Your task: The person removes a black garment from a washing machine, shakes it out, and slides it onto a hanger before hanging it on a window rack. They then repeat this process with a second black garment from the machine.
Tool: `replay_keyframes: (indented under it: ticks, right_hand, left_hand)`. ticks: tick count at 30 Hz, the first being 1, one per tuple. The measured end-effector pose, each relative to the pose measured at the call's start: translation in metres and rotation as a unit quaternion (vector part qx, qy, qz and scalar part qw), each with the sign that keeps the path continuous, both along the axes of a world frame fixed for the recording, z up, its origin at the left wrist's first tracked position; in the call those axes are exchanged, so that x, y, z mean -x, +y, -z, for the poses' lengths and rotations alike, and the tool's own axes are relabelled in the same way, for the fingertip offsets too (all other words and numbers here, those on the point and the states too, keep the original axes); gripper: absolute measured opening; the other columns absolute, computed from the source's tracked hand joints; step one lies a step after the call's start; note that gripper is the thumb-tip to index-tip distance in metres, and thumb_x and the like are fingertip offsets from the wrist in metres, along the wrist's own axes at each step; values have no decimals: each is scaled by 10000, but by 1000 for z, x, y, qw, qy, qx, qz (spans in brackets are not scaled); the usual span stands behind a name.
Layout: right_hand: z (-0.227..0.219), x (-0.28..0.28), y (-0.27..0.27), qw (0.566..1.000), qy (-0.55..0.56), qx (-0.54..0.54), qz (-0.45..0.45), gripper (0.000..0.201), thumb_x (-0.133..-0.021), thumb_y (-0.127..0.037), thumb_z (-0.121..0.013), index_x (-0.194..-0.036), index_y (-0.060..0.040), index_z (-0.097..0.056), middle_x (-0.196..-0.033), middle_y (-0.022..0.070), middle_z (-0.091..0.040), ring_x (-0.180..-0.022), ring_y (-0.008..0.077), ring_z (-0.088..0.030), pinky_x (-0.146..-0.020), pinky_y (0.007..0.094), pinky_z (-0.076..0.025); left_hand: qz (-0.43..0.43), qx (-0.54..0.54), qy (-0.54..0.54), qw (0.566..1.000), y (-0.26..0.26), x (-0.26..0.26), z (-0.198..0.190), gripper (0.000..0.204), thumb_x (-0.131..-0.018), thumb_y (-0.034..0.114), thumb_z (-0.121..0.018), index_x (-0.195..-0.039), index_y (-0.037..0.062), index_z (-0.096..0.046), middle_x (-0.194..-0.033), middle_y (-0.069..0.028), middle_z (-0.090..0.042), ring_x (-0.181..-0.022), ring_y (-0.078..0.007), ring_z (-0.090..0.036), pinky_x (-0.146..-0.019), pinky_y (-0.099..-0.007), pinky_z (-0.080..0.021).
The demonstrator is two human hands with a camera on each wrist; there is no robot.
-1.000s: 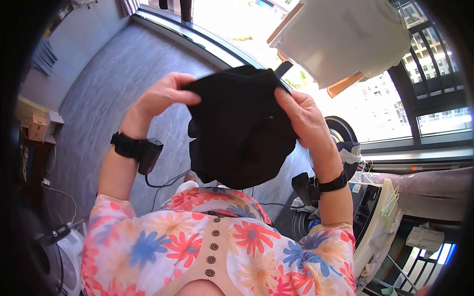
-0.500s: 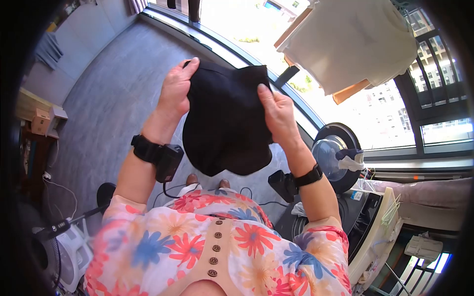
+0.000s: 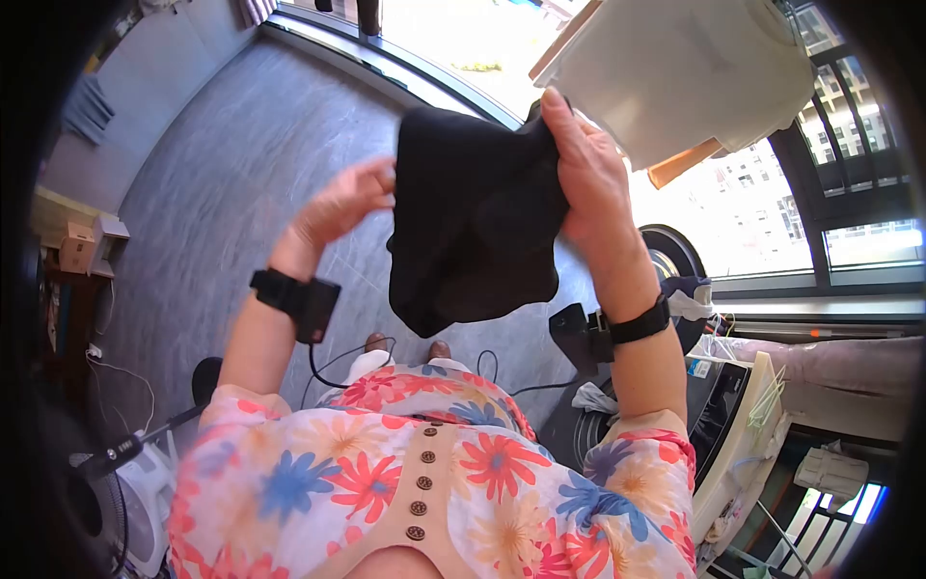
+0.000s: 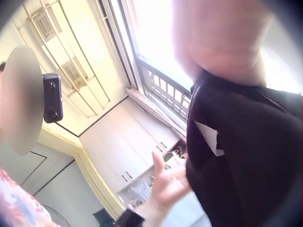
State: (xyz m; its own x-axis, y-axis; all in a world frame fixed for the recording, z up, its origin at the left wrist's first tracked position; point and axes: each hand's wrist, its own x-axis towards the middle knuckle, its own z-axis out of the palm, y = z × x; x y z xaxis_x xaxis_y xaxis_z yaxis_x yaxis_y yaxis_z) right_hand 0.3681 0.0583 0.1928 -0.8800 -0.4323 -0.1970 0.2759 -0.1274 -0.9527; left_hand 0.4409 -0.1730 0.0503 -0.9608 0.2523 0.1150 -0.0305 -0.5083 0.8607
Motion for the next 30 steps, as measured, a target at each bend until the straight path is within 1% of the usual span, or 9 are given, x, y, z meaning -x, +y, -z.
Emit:
replay_keyframes:
  ticks: [1, 5, 11, 20, 22, 25, 27, 29, 30]
  right_hand:
    - [-2, 4, 2, 1000, -10, 19, -9, 360, -872, -325, -511, -967, 19, -566, -853, 109, -623, -733, 180, -622, -668, 281, -527]
    - [-12, 11, 13, 1000, 11, 5, 15, 342, -868, -321, -522, -952, 7, -568, -822, 92, -623, -731, 175, -621, -678, 290, -530]
    - [2, 5, 44, 998, 22, -20, 50, 340, -840, -328, -569, -960, -10, -576, -799, 43, -596, -667, 111, -591, -596, 214, -508]
    - [19, 48, 55, 986, 157, -21, -45, 345, -832, -240, -593, -1102, -32, -545, -823, 1, -584, -690, 45, -557, -580, 176, -467]
    - [47, 66, 61, 933, 236, -213, -170, 410, -809, -288, -605, -1114, -23, -535, -873, 48, -603, -787, 101, -569, -688, 225, -466]
    - [58, 58, 46, 751, 276, -466, -378, 477, -815, -322, -576, -1173, -19, -488, -1061, 105, -580, -936, 200, -555, -830, 274, -423]
    - [69, 44, 31, 741, 354, -481, -307, 598, -760, -492, -569, -1144, -35, -517, -1067, 169, -572, -1042, 304, -509, -906, 325, -380]
    - [68, 36, 12, 809, 416, -258, -325, 566, -841, -470, -469, -1187, -22, -474, -1179, 156, -504, -1119, 293, -448, -949, 319, -341]
    - [67, 33, 7, 879, 309, -129, -340, 551, -848, -434, -477, -1214, -23, -444, -1229, 135, -465, -1160, 258, -402, -973, 339, -312]
  left_hand:
    - [24, 134, -42, 990, 5, -6, 17, 359, -824, 219, -596, -1102, -3, -551, -1062, -70, -589, -932, -112, -550, -836, -258, -425]
    - [67, 83, -113, 988, 19, -12, 11, 291, -822, 225, -599, -1037, 28, -602, -937, -30, -624, -837, -86, -565, -774, -215, -436]
    - [-212, 76, -32, 974, -15, -15, -50, 250, -865, 189, -542, -1030, 10, -599, -932, -26, -628, -825, -79, -572, -748, -210, -450]
    - [-27, -192, 8, 981, -23, -26, -173, 393, -918, 287, -399, -1201, 20, -456, -1194, -124, -508, -1088, -246, -503, -950, -379, -388]
    - [-13, -195, 43, 980, -26, -29, -203, 412, -919, 306, -390, -1211, 21, -445, -1215, -134, -490, -1114, -258, -482, -970, -395, -366]
    - [-31, -194, 99, 976, -29, -33, -241, 401, -917, 294, -387, -1215, 32, -451, -1253, -142, -454, -1161, -265, -438, -1009, -431, -308]
    - [-40, -150, 148, 977, -25, -32, -262, 401, -926, 282, -371, -1218, 16, -438, -1224, -149, -480, -1138, -264, -460, -1004, -407, -321]
    - [-21, -147, 154, 977, -17, -26, -278, 397, -931, 274, -358, -1209, 5, -442, -1225, -143, -479, -1144, -263, -454, -1006, -406, -317]
    - [-7, -134, 157, 979, -15, -24, -285, 391, -932, 268, -356, -1200, 0, -448, -1222, -139, -483, -1138, -263, -459, -1002, -401, -323]
